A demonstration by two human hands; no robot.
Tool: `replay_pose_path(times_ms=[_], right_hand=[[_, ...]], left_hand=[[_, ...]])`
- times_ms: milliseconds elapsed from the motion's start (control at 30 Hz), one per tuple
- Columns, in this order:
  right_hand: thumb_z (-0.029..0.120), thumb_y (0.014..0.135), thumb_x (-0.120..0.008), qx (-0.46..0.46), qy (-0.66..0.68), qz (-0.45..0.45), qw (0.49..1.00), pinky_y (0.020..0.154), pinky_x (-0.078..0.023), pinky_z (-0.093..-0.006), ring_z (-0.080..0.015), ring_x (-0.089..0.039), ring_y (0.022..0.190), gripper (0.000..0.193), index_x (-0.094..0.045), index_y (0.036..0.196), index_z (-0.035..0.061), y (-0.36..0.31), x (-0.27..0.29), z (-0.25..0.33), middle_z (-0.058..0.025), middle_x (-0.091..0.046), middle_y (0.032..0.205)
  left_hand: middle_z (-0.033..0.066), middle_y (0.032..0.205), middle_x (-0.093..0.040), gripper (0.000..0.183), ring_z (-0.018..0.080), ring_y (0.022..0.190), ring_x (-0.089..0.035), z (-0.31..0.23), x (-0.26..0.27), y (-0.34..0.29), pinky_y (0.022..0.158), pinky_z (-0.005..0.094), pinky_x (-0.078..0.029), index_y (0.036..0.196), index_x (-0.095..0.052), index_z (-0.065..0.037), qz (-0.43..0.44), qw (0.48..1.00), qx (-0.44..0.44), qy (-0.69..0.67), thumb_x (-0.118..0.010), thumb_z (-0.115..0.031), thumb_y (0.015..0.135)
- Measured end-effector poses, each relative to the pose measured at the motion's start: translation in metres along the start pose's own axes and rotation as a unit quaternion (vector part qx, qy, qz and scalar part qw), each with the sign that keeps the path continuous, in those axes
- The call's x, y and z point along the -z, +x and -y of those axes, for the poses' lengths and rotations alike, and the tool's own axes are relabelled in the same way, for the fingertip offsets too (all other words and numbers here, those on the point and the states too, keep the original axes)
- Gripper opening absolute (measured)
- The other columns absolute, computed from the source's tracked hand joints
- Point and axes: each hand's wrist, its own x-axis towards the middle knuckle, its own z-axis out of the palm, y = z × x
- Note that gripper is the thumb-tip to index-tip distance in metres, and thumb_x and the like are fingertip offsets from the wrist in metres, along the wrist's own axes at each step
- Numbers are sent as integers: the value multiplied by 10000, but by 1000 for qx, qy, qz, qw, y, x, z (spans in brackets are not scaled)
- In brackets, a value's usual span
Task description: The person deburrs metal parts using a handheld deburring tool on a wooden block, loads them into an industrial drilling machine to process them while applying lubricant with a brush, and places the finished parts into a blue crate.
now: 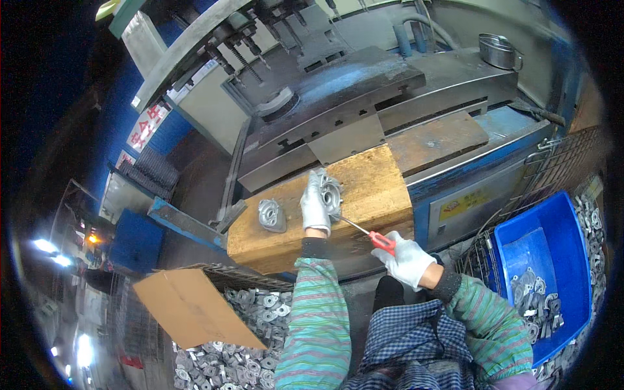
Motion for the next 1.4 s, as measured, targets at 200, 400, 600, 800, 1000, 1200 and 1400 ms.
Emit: replay_pose_path(times_ms=[200,400,600,800,1000,1200,1400], right_hand=[[378,908,-543,0,0,-6,1000,727,-483,-478,-462,-613,846,413,-471,1046,-5,1,0,4,-291,-628,858],[372,907,-543,-25,1,-16,1000,731,-483,-480,-459,-613,850,395,-483,1035,3,4,1,4,-290,-630,857],[368,904,-546,-23,14,-45,999,734,-481,-481,-461,-609,861,390,-490,1023,0,9,5,2,-292,-627,862],[368,897,-548,12,26,-82,996,745,-482,-479,-453,-610,876,395,-493,1015,-5,38,7,18,-291,-626,878],[379,886,-549,-1,18,-71,997,782,-481,-474,-443,-611,897,401,-499,1020,4,59,5,33,-272,-635,919],[342,885,-560,69,17,-130,989,744,-486,-460,-442,-612,872,352,-510,984,8,70,5,6,-277,-625,892],[173,896,-595,110,197,-223,948,731,-487,-349,-270,-635,879,212,-515,1016,18,79,34,-20,-175,-645,971]], left_hand=[[79,823,-648,358,200,714,-640,5,12,12,613,319,-554,969,-601,-88,22,996,40,-72,-486,-427,953],[91,821,-642,362,222,704,-635,8,11,14,618,329,-556,974,-595,-86,9,995,47,-90,-467,-425,959],[112,849,-645,391,247,736,-641,11,15,17,646,357,-556,1001,-587,-70,8,996,37,-79,-420,-422,973],[123,776,-661,437,221,654,-657,11,13,17,577,336,-559,930,-605,-14,-7,992,27,-120,-453,-422,968],[111,788,-667,432,214,667,-659,10,12,14,592,327,-556,920,-615,-22,-26,991,25,-130,-447,-417,970],[94,789,-668,425,191,664,-654,14,17,20,589,307,-552,914,-627,-28,-30,991,44,-127,-474,-422,961],[139,809,-661,342,239,680,-661,8,13,9,602,339,-566,961,-597,-5,-29,994,22,-103,-609,-342,907]])
